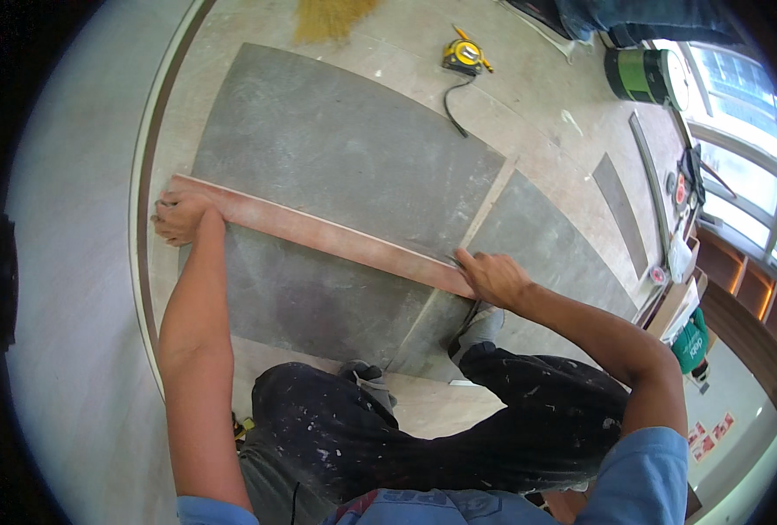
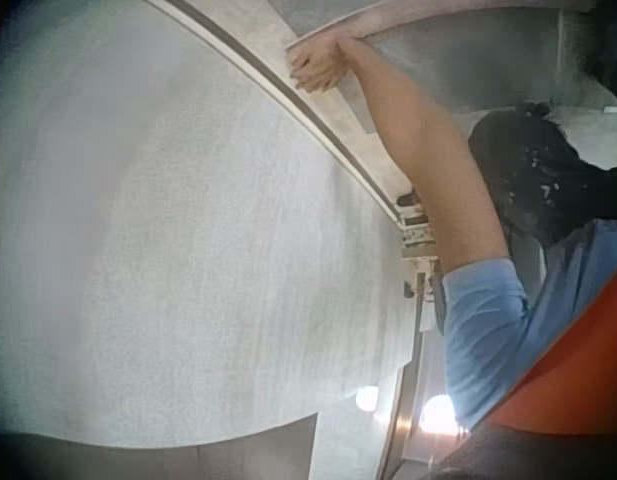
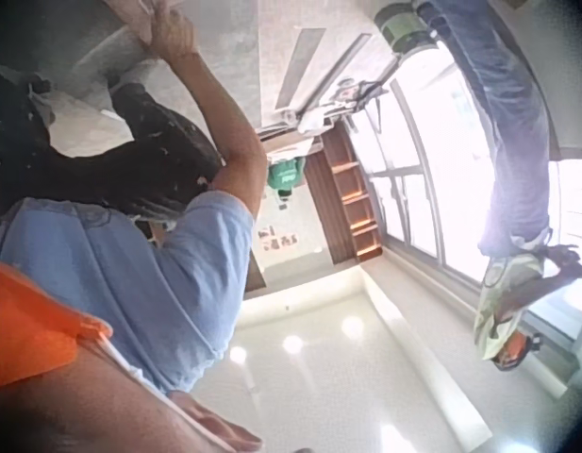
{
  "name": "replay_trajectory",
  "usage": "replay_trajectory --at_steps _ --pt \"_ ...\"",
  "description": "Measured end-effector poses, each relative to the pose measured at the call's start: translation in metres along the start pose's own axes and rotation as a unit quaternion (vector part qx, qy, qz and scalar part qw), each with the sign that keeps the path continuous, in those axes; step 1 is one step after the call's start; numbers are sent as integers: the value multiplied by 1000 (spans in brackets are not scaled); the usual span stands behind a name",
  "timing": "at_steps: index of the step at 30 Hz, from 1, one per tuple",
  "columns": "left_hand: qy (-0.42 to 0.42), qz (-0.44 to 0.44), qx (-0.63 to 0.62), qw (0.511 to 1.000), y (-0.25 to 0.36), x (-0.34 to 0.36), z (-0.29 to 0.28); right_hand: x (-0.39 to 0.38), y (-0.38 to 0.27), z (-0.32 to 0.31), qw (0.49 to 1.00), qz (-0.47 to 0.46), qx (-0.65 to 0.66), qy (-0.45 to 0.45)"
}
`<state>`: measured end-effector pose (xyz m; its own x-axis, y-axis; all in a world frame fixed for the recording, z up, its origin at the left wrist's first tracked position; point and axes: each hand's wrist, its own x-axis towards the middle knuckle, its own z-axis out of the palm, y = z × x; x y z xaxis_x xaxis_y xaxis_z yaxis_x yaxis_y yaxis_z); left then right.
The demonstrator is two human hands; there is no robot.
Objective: The person measures a large gray tile on the floor using a tape measure and a straightedge, then marks it with a pencil. They use a utility knife to score the tile along the marked line and snap it into two pieces. Finally, they place one of the cut pieces into a white cabinet shelf.
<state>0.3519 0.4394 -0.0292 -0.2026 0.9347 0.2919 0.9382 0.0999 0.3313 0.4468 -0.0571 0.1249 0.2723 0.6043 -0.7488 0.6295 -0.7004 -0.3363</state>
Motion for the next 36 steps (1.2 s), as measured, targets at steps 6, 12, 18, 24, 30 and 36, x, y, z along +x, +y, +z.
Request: replay_trajectory --at_steps 6,12,18,24,30,36 --pt "44 20 2 999 -9 2 14 182 -170 -73 987 -90 111 74" --pt "54 14 1 998 -13 5 18 284 -239 -89 973 -148 103 145" --pt "35 14 4 999 -2 -2 15 284 -236 -87 977 -146 86 128" --pt "56 11 12 998 -11 4 9 156 -117 -28 995 -61 76 29" --pt "60 -6 11 998 -2 -3 16 -25 40 56 998 51 14 -22" --pt "27 -11 18 999 -11 7 24 -50 64 58 998 32 35 34"
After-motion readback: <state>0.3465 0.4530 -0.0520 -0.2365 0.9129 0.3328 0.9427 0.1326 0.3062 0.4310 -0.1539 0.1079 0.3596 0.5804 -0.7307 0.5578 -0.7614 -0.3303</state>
